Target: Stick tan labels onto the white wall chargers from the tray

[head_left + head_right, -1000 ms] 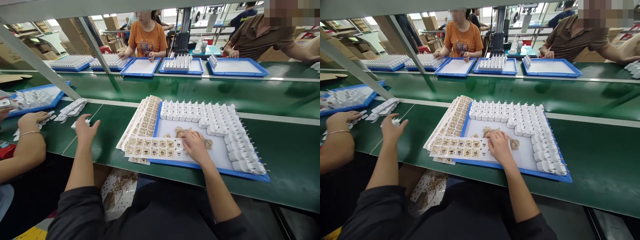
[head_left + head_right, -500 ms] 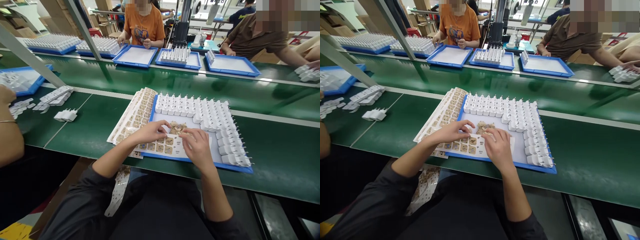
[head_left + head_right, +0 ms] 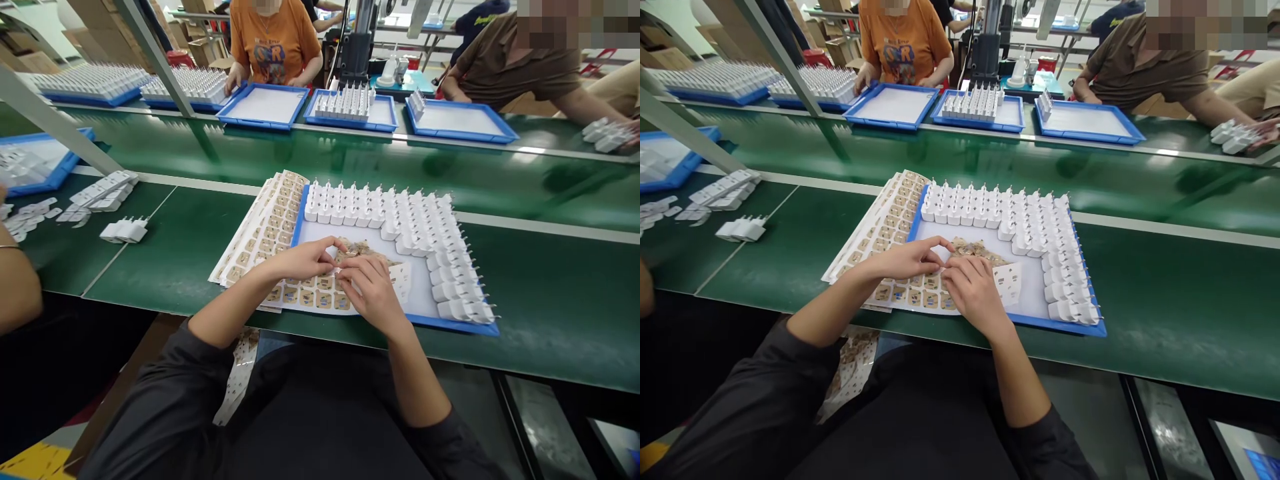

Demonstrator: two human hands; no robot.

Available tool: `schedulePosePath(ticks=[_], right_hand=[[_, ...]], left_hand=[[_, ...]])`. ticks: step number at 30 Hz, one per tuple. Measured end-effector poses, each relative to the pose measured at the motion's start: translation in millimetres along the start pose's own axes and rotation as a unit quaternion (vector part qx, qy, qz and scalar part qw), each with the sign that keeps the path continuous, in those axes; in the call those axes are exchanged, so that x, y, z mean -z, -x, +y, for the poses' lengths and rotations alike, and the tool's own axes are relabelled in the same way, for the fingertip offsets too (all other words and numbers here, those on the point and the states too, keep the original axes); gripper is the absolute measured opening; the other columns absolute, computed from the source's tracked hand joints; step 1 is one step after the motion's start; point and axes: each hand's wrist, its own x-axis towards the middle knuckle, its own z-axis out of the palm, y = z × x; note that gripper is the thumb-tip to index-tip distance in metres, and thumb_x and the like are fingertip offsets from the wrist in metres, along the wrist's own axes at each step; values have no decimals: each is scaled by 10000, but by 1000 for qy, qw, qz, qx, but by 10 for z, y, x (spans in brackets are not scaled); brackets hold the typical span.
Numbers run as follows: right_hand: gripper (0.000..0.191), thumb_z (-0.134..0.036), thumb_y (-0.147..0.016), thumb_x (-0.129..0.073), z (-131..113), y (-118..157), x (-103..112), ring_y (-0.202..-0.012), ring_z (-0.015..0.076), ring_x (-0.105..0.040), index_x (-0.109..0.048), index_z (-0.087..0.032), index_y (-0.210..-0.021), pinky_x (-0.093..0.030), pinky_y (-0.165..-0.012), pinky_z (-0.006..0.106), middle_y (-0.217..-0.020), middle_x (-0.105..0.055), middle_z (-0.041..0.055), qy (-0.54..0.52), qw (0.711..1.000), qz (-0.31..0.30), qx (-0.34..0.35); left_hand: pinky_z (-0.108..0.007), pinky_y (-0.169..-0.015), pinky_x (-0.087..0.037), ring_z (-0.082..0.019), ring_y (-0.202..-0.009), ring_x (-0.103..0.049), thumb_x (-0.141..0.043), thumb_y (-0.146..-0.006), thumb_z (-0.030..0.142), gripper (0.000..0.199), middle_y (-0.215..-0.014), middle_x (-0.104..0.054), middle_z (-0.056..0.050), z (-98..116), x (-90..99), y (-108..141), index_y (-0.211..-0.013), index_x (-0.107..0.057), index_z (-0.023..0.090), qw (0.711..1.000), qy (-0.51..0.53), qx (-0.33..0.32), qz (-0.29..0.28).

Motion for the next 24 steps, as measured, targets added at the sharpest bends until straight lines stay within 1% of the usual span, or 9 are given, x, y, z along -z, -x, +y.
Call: schedulePosePath(ticks=[3, 5, 9, 11, 14, 17, 20, 22, 24], right_hand=[[172, -160, -970, -615, 30, 35, 24, -1011, 239, -630, -630, -223, -1129, -429, -879, 397, -1086, -738, 72, 2, 1000, -7, -10], [210, -173, -965, -631, 47, 48, 22, -1007, 245, -625, -629, -228, -1168, -427, -884, 406, -1082, -745, 69, 12, 1000, -6, -5], [99, -161, -961, -633, 50, 47, -1, -999, 241, -626, -656, -242, -1014, -418, -878, 415, -1050, -756, 52, 16, 1000, 8, 11], [100, -146, -954, -637, 37, 56, 15, -998, 240, -628, -653, -242, -981, -422, -871, 417, -1051, -758, 52, 5, 1000, 18, 13], [126, -132, -933, -660, 29, 119, 108, -1003, 241, -633, -655, -250, -977, -450, -884, 426, -1053, -750, 52, -70, 997, 32, -1], [133, -133, -922, -667, 72, 244, 219, -979, 234, -645, -656, -260, -961, -498, -875, 424, -997, -723, 50, -191, 977, 63, -68], [126, -140, -928, -655, 150, 377, 233, -925, 222, -657, -659, -263, -958, -525, -837, 402, -918, -708, 36, -232, 957, 90, -147], [121, -146, -934, -648, 193, 445, 185, -889, 211, -666, -663, -262, -964, -534, -814, 383, -892, -710, 28, -232, 952, 92, -175], [119, -150, -937, -643, 216, 492, 127, -867, 204, -670, -667, -262, -965, -538, -803, 372, -890, -715, 25, -230, 949, 110, -183]], left_hand=[[-220, -540, -295, -83, -510, -350, -557, -857, 210, 449, -768, -678, 35, 10, -6, -23, -1296, -466, 217, 1000, -3, 3, -7], [-220, -547, -308, -81, -507, -368, -559, -857, 217, 447, -823, -714, 17, 17, -16, -38, -1293, -463, 219, 1000, -8, 3, -13], [-219, -567, -330, -92, -514, -423, -552, -862, 230, 436, -787, -712, 23, 27, -42, -62, -1290, -466, 217, 1000, -20, -5, -16], [-222, -564, -332, -100, -513, -438, -539, -871, 236, 428, -747, -696, 34, 37, -46, -72, -1293, -471, 217, 999, -35, -5, -15], [-234, -609, -398, -132, -598, -554, -509, -890, 233, 422, -825, -738, 2, 51, -25, -94, -1310, -480, 215, 997, -81, 12, 11], [-262, -718, -477, -178, -801, -682, -492, -912, 234, 365, -1018, -777, -40, 57, 21, -140, -1274, -541, 223, 987, -152, 43, 20], [-307, -853, -497, -227, -1030, -693, -513, -916, 215, 321, -1158, -756, -61, 91, 41, -251, -1222, -609, 220, 962, -273, 23, 17], [-362, -935, -482, -265, -1128, -652, -546, -921, 227, 350, -1205, -728, -94, 151, 19, -396, -1266, -602, 202, 927, -368, -26, 63], [-403, -975, -461, -287, -1161, -616, -565, -930, 235, 406, -1233, -700, -118, 236, -36, -613, -1333, -565, 192, 883, -445, -84, 121]])
